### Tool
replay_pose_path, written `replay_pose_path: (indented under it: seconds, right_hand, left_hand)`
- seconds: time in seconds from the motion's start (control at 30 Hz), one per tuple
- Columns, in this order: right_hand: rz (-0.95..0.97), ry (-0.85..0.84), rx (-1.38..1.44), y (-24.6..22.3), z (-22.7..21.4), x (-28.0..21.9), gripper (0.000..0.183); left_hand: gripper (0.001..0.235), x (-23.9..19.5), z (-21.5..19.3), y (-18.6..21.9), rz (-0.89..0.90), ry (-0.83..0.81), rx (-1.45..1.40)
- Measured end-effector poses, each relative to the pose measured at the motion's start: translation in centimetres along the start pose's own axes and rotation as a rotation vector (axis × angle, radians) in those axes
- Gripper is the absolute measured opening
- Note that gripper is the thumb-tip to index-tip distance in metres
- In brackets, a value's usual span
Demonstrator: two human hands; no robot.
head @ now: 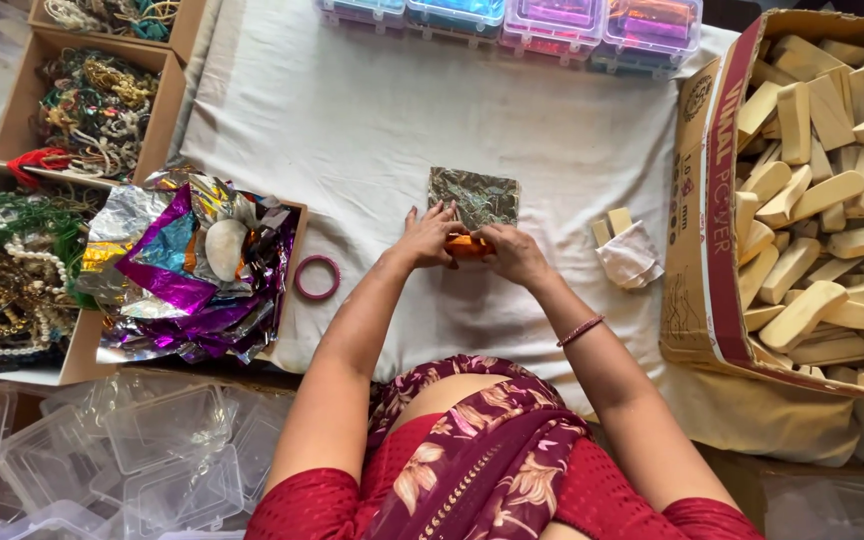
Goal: The person sits at a table and rubs a small wooden block with a white cloth. They then place the block on a sheet of shiny foil, fold the foil around it, and place the wrapped item into a clear plastic container. The person repeats the rubbing action on another wooden block.
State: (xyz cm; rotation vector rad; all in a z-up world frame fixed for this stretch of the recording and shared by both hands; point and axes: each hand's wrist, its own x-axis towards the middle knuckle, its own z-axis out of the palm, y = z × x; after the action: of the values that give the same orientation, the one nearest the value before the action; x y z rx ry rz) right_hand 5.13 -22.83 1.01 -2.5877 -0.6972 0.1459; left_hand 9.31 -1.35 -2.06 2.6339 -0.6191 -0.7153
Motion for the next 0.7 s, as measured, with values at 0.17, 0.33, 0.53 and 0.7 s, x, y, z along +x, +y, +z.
replay_pose_path:
  seconds: [0.17, 0.33, 0.53, 0.7]
  right_hand:
    - [0.043, -0.122, 0.108, 1.3, -0.9, 1.6, 0.043]
    - [0.177, -0.287, 0.151, 0.6, -2.8, 3.2, 0.050]
    - [0.088, -0.214, -0.005, 3.7, 1.0, 3.5, 0.055]
    - [0.120, -0.247, -0.130, -0.1, -2.4, 2.9, 0.056]
  left_hand:
    - [0.099, -1.4, -2.2, 1.8, -0.027, -0.086, 0.101]
    - [0.125, -1.0, -2.7, 2.2, -0.023, 0.023, 0.156]
    - [0.106, -0.4, -2.9, 2.3, 0.028, 0.039, 0.188]
    - [0.090, -0.8, -3.6, 2.9, 0.008, 0.000, 0.203]
